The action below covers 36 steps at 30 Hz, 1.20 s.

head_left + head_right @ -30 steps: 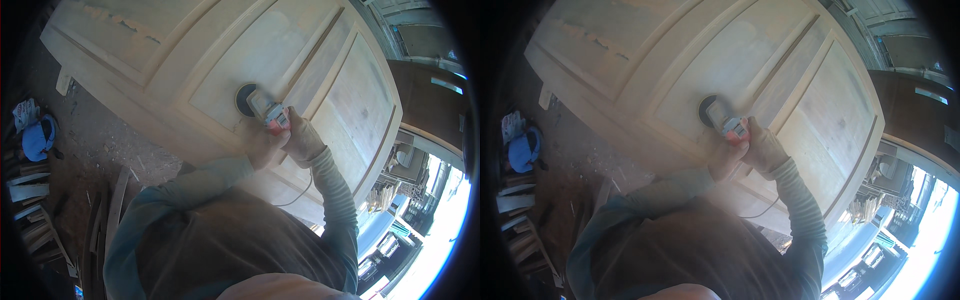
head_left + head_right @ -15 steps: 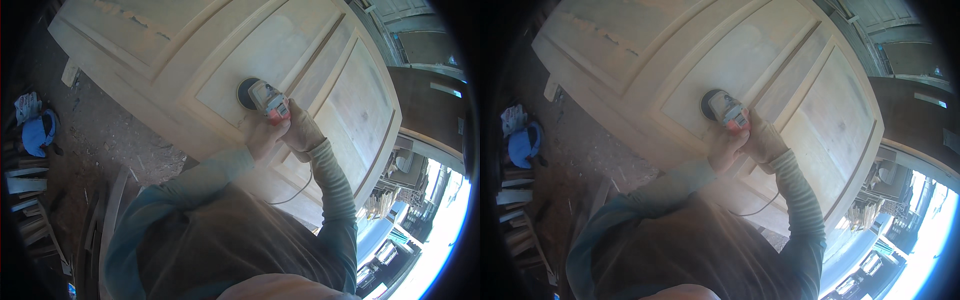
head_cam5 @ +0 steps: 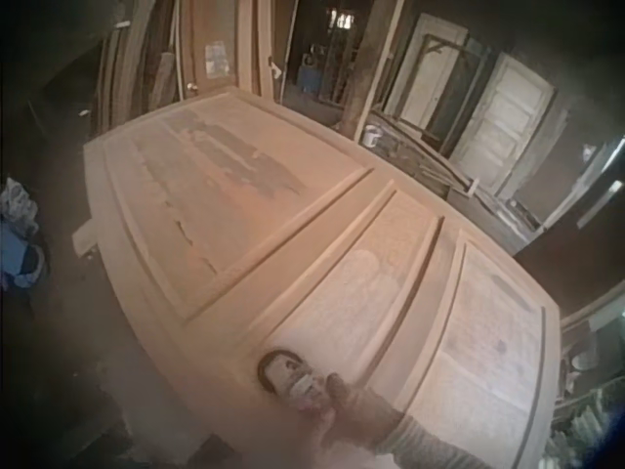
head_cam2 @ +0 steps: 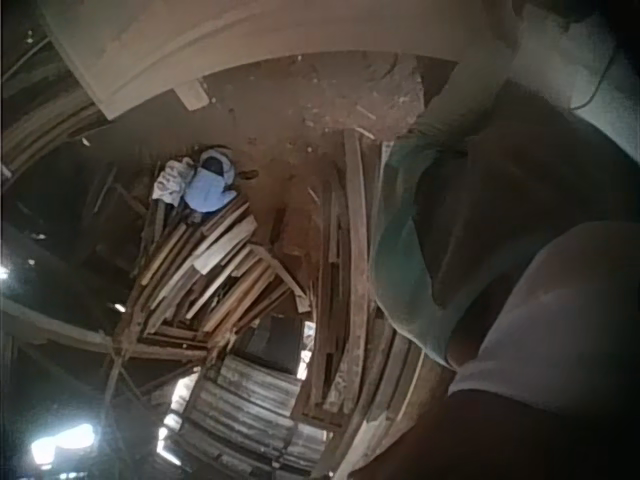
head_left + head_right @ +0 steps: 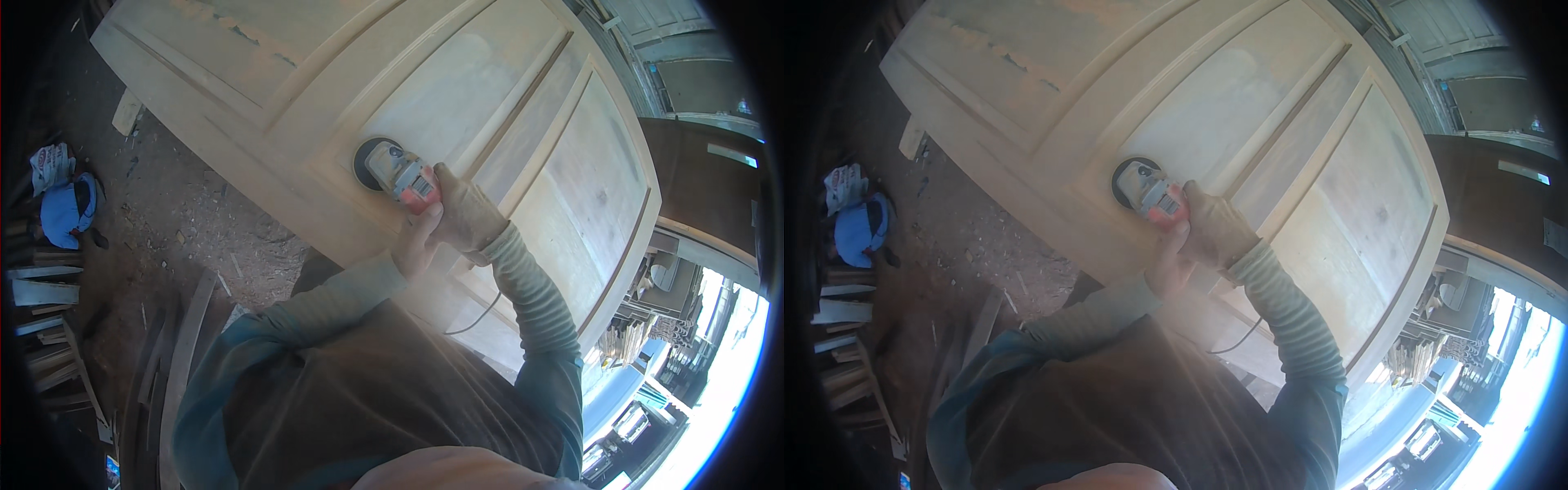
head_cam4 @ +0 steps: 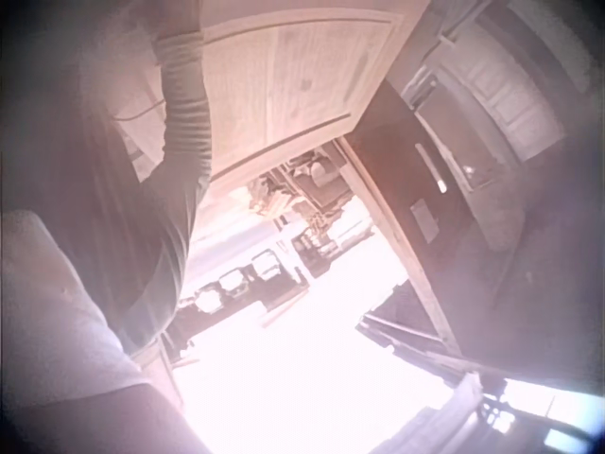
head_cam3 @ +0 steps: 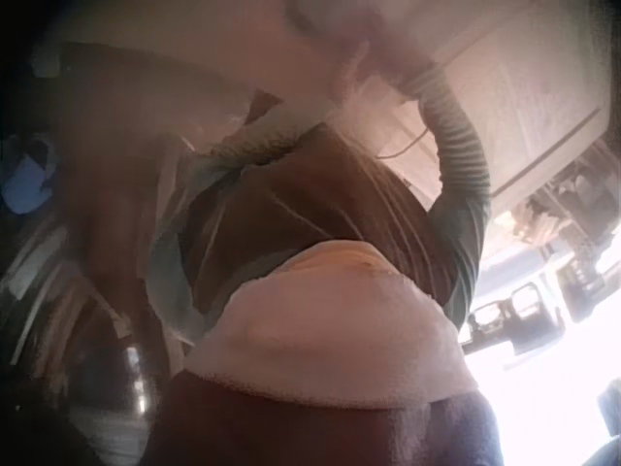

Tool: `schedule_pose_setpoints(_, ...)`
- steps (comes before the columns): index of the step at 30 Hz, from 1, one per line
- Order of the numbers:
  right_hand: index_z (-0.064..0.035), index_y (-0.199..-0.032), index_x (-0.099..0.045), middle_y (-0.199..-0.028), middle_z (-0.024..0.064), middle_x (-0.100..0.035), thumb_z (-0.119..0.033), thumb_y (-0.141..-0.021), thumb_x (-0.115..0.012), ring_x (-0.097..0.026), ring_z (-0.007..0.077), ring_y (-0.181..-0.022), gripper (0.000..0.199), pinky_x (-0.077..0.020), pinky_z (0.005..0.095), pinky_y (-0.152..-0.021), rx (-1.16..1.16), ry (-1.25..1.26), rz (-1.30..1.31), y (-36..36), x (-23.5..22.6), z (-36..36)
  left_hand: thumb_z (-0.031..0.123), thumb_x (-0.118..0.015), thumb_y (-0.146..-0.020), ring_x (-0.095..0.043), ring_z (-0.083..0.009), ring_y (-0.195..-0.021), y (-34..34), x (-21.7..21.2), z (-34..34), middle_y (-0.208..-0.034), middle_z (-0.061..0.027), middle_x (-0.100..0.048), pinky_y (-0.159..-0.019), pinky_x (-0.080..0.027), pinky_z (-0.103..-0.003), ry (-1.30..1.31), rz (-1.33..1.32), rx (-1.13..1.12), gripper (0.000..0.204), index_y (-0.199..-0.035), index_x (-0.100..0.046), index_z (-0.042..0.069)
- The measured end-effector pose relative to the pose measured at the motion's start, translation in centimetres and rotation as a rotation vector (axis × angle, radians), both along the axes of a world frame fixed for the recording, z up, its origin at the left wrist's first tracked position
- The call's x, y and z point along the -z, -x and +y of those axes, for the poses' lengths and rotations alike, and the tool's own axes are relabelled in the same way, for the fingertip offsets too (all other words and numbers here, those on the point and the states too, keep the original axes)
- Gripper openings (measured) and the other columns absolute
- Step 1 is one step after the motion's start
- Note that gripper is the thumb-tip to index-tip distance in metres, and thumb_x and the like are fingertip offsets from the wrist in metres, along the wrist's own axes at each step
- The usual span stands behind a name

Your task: The person sands the surface and recessed panels of a wooden door using a handheld power sander.

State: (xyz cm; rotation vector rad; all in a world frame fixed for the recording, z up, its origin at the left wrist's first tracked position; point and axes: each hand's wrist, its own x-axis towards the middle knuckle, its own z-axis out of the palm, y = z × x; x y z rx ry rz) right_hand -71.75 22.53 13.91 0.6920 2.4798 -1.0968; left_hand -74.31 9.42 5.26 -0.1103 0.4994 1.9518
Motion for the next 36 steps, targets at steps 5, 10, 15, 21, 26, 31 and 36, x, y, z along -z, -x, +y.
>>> schedule_pose_setpoints(5, 0.0056, -0.114, -0.055, -0.094, 0.0235, -0.07, -0.029, -0.08, -0.084, -0.074, 0.0361, -0.093, 0.056, -0.057, 0.044, -0.081, 0.226, -0.133, 0.029, 2.0, 0.8, 5.1, 0.035, -0.057, -0.108, -0.051, -0.0208, -0.139, 3.6, 1.3, 6.0, -0.151, -0.009, -0.051, -0.118, -0.04, -0.041, -0.133, 0.047, 0.22, 0.062, -0.158, -0.036, 0.005)
schedule_pose_setpoints(10, 0.0051, -0.123, -0.059, -0.1, 0.0156, -0.073, -0.025, -0.084, -0.082, -0.072, 0.0227, -0.089, 0.054, -0.0589, 0.0399, -0.081, 0.422, -0.144, 0.121, 5.4, 2.7, 13.6, 0.048, -0.068, -0.099, -0.063, -0.0193, -0.119, 8.7, 2.1, 16.3, -0.135, -0.0086, -0.062, -0.1, -0.051, -0.041, 0.009, 0.099, 0.383, 0.061, -0.146, -0.048, 0.014)
schedule_pose_setpoints(15, 0.0047, -0.125, -0.061, -0.104, 0.0134, -0.074, -0.021, -0.087, -0.079, -0.071, 0.0185, -0.089, 0.049, -0.0605, 0.0374, -0.08, 0.538, -0.003, 0.128, 8.5, 3.2, 20.1, 0.06, -0.066, -0.094, -0.061, -0.0172, -0.113, 12.9, 2.1, 23.5, -0.13, -0.0069, -0.063, -0.092, -0.05, -0.04, 0.021, 0.23, 0.42, 0.071, -0.146, -0.05, 0.015)
schedule_pose_setpoints(21, 0.0048, -0.114, -0.071, -0.094, 0.0194, -0.076, -0.033, -0.084, -0.076, -0.076, 0.029, -0.085, 0.049, -0.0593, 0.0405, -0.078, 0.611, -0.171, 0.136, 10.7, 3.5, 25.0, 0.061, -0.066, -0.092, -0.061, -0.0168, -0.112, 16.1, 2.2, 29.4, -0.13, -0.0043, -0.063, -0.091, -0.049, -0.041, 0.035, 0.298, 0.505, 0.069, -0.144, -0.054, 0.017)
schedule_pose_setpoints(26, 0.0032, -0.116, -0.073, -0.099, 0.0191, -0.077, -0.035, -0.085, -0.075, -0.075, 0.0283, -0.088, 0.049, -0.0587, 0.0405, -0.081, 0.644, -0.21, 0.081, 12.6, 4.0, 29.4, 0.06, -0.066, -0.091, -0.061, -0.0181, -0.115, 18.5, 2.7, 33.9, -0.13, -0.0044, -0.064, -0.093, -0.049, -0.042, -0.017, 0.299, 0.548, 0.069, -0.143, -0.054, 0.018)
schedule_pose_setpoints(31, 0.0009, -0.119, -0.074, -0.103, 0.0185, -0.077, -0.035, -0.085, -0.075, -0.075, 0.0274, -0.093, 0.05, -0.0583, 0.0397, -0.083, 0.718, -0.221, 0.123, 13.3, 5.2, 33.4, 0.064, -0.066, -0.088, -0.061, -0.0203, -0.117, 20.4, 3.1, 38.0, -0.131, -0.0052, -0.064, -0.095, -0.049, -0.046, -0.015, 0.355, 0.604, 0.072, -0.143, -0.054, 0.018)
schedule_pose_setpoints(36, 0.0004, -0.121, -0.074, -0.105, 0.0161, -0.077, -0.035, -0.086, -0.076, -0.074, 0.0257, -0.094, 0.05, -0.0584, 0.0402, -0.084, 0.723, -0.221, 0.142, 13.4, 6.1, 38.0, 0.067, -0.064, -0.089, -0.06, -0.0223, -0.128, 21.5, 3.4, 41.9, -0.141, -0.0076, -0.06, -0.101, -0.05, -0.043, -0.094, 0.393, 0.666, 0.081, -0.151, -0.047, 0.017)
